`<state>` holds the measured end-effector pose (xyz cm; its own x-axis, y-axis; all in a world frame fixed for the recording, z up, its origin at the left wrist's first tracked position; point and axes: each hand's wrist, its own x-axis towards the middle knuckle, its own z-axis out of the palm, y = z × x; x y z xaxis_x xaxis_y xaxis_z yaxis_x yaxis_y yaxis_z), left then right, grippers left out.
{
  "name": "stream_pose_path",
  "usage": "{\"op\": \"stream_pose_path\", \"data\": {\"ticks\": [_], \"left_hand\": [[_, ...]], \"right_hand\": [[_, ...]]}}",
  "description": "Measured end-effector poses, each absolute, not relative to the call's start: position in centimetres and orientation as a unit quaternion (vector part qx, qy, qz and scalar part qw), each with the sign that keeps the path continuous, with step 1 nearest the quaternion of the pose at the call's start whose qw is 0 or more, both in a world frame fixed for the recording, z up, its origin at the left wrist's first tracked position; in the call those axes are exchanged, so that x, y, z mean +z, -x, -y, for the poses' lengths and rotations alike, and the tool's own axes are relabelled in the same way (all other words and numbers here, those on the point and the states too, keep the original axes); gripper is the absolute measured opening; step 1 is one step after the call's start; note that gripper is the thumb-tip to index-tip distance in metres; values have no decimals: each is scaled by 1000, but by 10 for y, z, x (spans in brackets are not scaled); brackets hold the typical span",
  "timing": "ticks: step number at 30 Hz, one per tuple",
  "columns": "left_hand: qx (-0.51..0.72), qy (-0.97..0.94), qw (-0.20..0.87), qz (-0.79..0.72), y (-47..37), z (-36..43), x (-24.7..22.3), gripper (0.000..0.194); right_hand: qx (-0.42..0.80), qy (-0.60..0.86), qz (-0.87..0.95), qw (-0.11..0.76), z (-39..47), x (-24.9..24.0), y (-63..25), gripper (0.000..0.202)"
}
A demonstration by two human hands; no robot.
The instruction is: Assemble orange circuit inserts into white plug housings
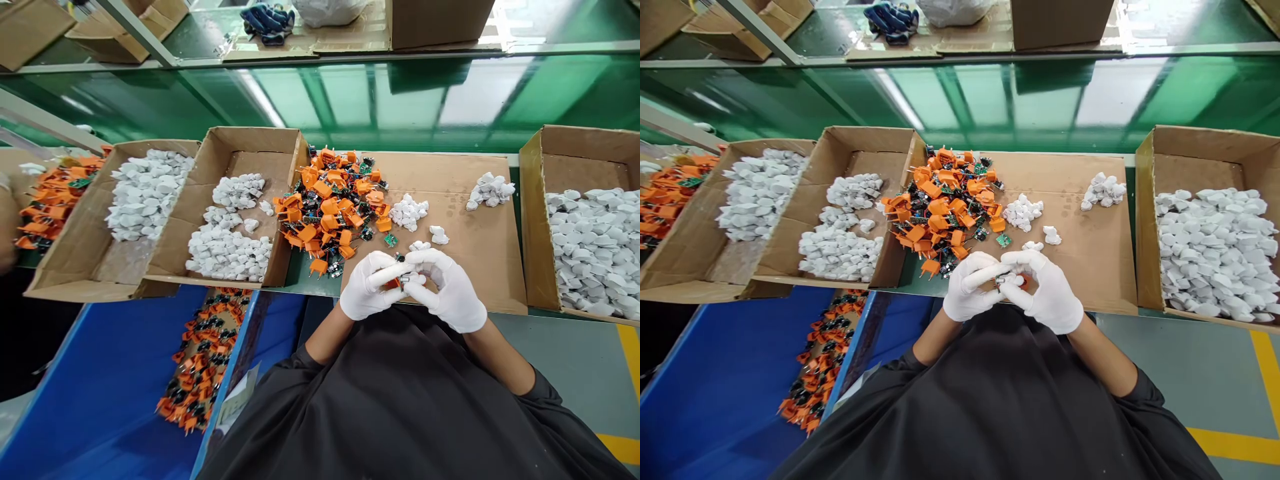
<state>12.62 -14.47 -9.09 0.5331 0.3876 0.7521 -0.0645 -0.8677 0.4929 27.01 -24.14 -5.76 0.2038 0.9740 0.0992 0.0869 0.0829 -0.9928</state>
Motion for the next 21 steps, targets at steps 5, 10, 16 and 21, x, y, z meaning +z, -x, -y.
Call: {"op": "stream_pose_path", "data": {"ticks": [5, 10, 16, 21], "left_hand": [[469, -843, 253, -67, -124, 144, -93, 48], [492, -823, 272, -83, -125, 144, -94, 35], [455, -849, 252, -90, -124, 145, -91, 41], [435, -865, 231, -96, -123, 147, -90, 56]], "right_hand": [[422, 549, 463, 553, 246, -65, -266, 46], [479, 509, 461, 547, 246, -59, -270, 47], [531, 516, 373, 559, 235, -53, -276, 34], [540, 517, 347, 566, 233, -56, -274, 36]]}}
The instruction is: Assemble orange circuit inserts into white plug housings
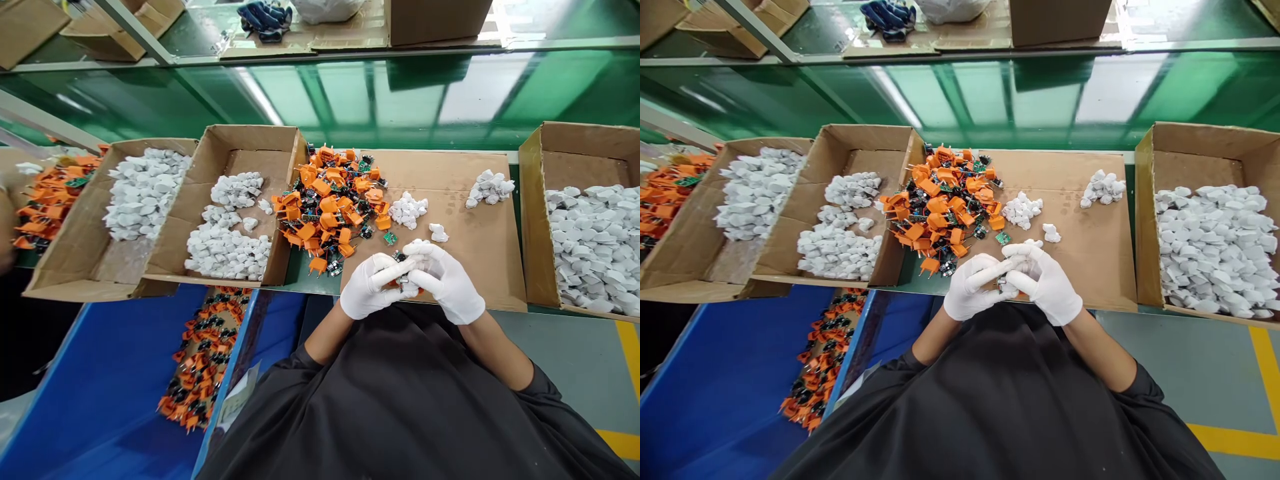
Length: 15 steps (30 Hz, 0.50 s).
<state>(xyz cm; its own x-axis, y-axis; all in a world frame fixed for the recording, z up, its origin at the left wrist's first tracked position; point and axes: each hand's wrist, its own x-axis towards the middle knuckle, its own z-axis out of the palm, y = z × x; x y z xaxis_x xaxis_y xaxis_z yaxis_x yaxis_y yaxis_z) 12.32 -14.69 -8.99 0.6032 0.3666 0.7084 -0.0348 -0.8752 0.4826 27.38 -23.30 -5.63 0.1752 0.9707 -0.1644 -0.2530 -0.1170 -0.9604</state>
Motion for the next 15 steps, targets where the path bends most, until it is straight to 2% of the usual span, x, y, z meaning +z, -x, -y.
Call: {"op": "stream_pose_path", "data": {"ticks": [7, 11, 15], "left_hand": [[457, -860, 214, -70, -125, 145, -92, 62], [467, -850, 232, -77, -125, 144, -93, 51], [482, -815, 298, -120, -125, 144, -92, 37]], "right_hand": [[537, 518, 345, 570, 236, -58, -275, 30], [537, 529, 349, 557, 239, -61, -276, 32], [545, 497, 352, 577, 242, -65, -278, 36]]}}
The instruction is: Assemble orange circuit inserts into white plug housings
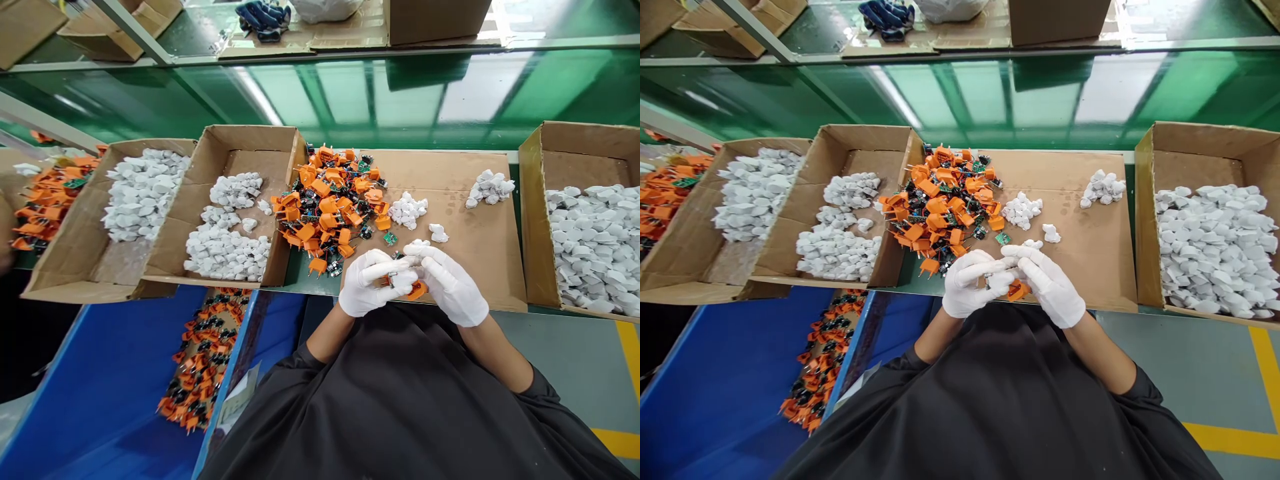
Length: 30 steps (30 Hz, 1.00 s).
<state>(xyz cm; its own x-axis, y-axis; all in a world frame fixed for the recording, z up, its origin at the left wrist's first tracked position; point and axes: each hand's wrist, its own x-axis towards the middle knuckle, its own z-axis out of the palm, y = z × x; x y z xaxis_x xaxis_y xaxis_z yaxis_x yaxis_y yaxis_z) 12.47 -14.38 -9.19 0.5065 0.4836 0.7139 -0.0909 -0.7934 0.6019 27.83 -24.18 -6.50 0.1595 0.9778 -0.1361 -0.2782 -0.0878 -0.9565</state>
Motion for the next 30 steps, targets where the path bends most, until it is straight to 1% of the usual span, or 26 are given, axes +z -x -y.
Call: {"op": "stream_pose_path", "data": {"ticks": [2, 4, 7, 10, 12, 18, 21, 26, 30], "left_hand": [[480, -800, 334, -134, -125, 144, -91, 31], [475, -781, 376, -152, -126, 146, -91, 29], [467, -740, 453, -172, -128, 149, -93, 38], [465, -720, 491, -157, -128, 150, -97, 48], [462, -720, 497, -146, -127, 149, -98, 51], [439, -729, 505, -141, -126, 146, -95, 42], [436, -741, 494, -129, -125, 146, -92, 40], [429, -766, 467, -107, -124, 145, -87, 30], [423, -789, 435, -102, -124, 141, -84, 29]], "right_hand": [[554, 489, 354, 573, 242, -66, -279, 37], [561, 484, 351, 573, 240, -64, -277, 37], [573, 468, 332, 585, 236, -60, -274, 36], [578, 468, 308, 594, 233, -58, -270, 38], [579, 475, 295, 594, 232, -58, -268, 42], [584, 481, 287, 588, 230, -61, -266, 51], [602, 461, 286, 586, 230, -56, -265, 50], [624, 461, 287, 561, 233, -49, -263, 46], [631, 459, 309, 544, 235, -50, -268, 43]]}}
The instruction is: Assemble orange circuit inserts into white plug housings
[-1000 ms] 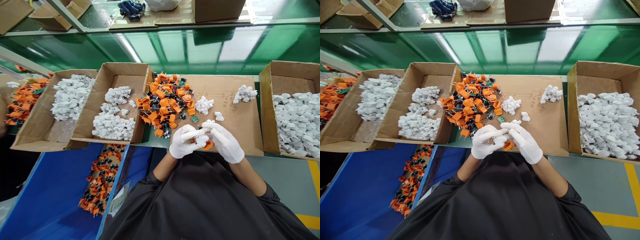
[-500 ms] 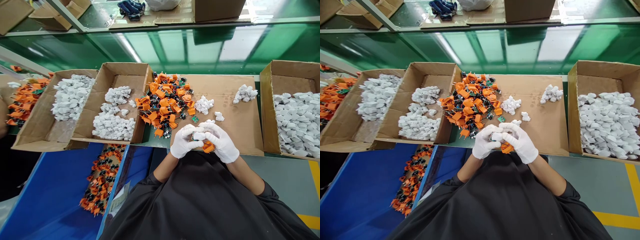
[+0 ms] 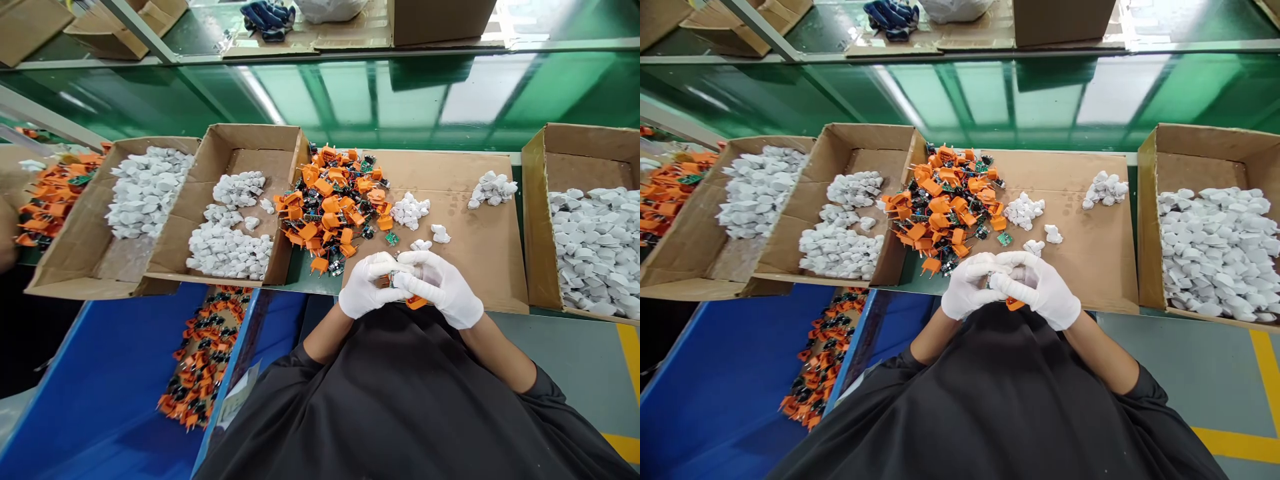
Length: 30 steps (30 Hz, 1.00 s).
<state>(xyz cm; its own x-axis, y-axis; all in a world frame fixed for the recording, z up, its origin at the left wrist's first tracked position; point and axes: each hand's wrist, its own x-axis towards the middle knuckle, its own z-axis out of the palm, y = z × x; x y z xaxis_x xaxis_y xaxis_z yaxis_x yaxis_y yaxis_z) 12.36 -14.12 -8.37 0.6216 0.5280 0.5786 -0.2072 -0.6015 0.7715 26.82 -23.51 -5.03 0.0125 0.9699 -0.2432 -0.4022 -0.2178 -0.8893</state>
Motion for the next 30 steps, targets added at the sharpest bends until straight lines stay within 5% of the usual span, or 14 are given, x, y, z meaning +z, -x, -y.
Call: {"op": "stream_pose_path", "data": {"ticks": [10, 30], "left_hand": [[411, -830, 365, -91, -120, 138, -85, 37], [410, -862, 287, -81, -122, 141, -74, 19]], "right_hand": [[644, 452, 352, 506, 237, -58, -278, 37], [631, 431, 395, 510, 237, -53, -280, 30]]}}
